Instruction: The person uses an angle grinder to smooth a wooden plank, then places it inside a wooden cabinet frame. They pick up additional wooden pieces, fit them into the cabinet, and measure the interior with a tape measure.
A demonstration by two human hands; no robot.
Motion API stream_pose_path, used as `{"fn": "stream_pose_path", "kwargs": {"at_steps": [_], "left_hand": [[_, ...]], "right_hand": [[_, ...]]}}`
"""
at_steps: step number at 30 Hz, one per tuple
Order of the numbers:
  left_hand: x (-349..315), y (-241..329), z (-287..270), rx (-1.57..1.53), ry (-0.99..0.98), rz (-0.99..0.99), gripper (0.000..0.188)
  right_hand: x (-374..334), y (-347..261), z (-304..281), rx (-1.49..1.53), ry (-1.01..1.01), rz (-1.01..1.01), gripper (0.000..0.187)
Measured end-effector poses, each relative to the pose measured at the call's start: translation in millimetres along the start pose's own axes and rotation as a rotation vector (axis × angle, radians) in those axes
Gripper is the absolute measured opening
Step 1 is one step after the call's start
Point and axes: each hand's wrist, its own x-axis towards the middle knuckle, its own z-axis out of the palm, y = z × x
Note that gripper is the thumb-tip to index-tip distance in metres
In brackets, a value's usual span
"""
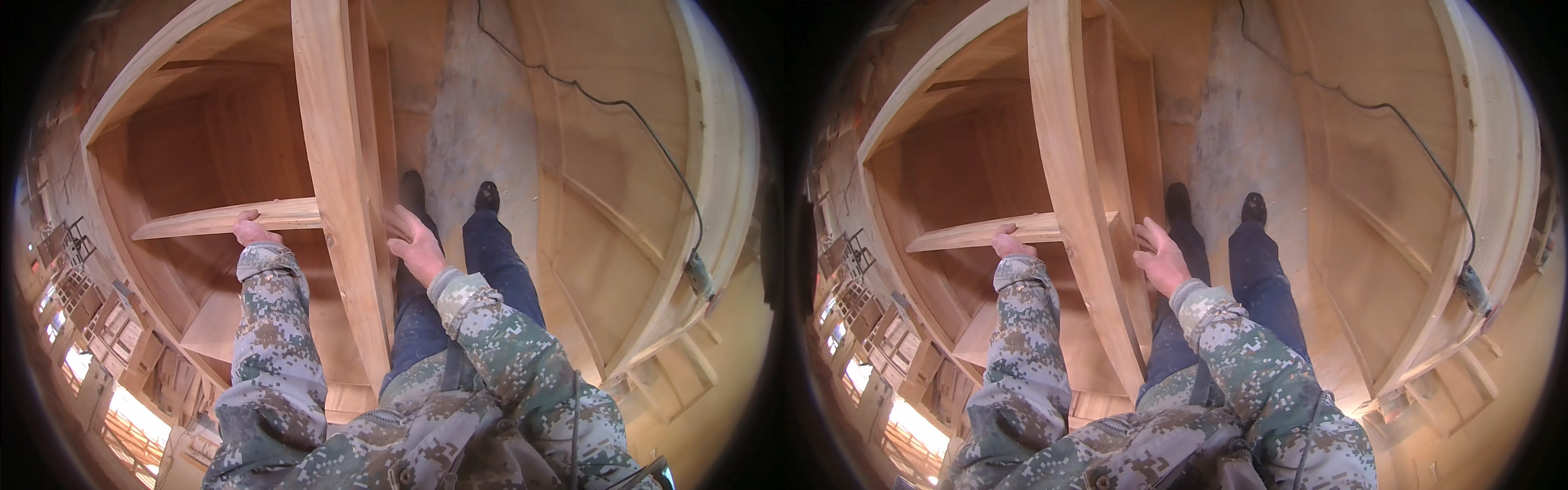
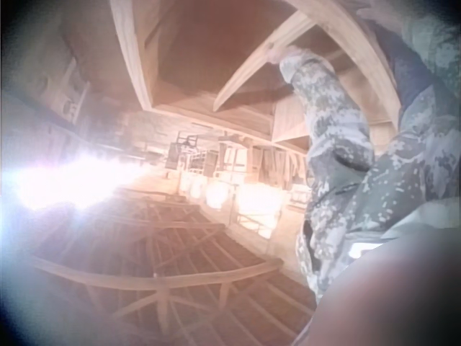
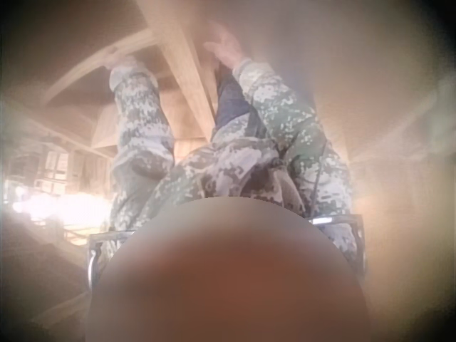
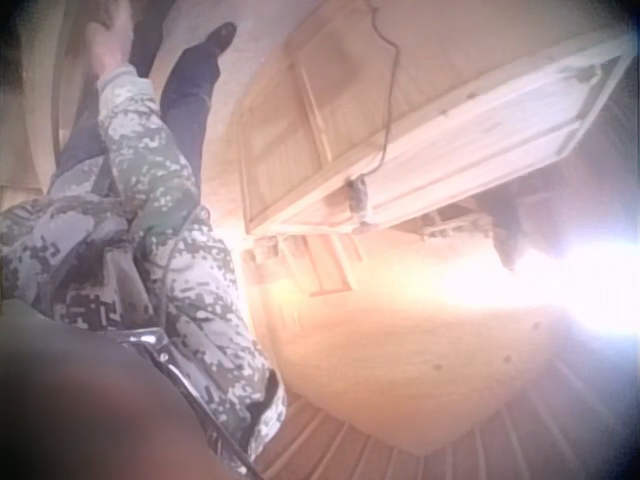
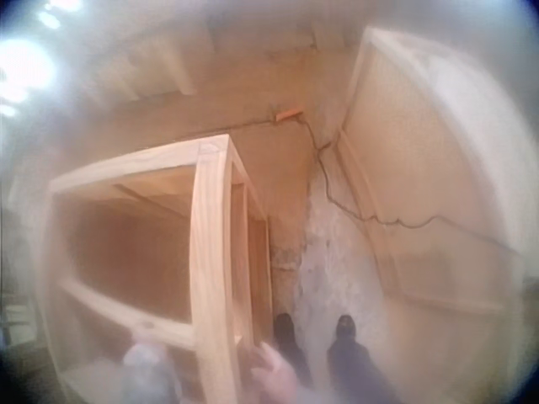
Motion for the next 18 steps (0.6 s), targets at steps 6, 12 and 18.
{"fn": "stream_pose_path", "kwargs": {"at_steps": [6, 12, 18], "left_hand": [[-11.5, 8.0, 6.0, 0.163, 0.011, -0.024, 0.038], [-57.2, -36.3, 4.8, -0.034, -0.429, -0.378, 0.034], [-63.3, -49.3, -19.9, 0.036, -0.82, -0.28, 0.042]], "right_hand": [[-28.5, -8.7, -46.4, -0.017, 0.097, 0.049, 0.072], [-70.2, -18.4, -102.6, -0.111, 0.281, 0.103, 0.065], [-84.0, -8.4, -107.8, -0.098, 0.358, 0.184, 0.064]]}}
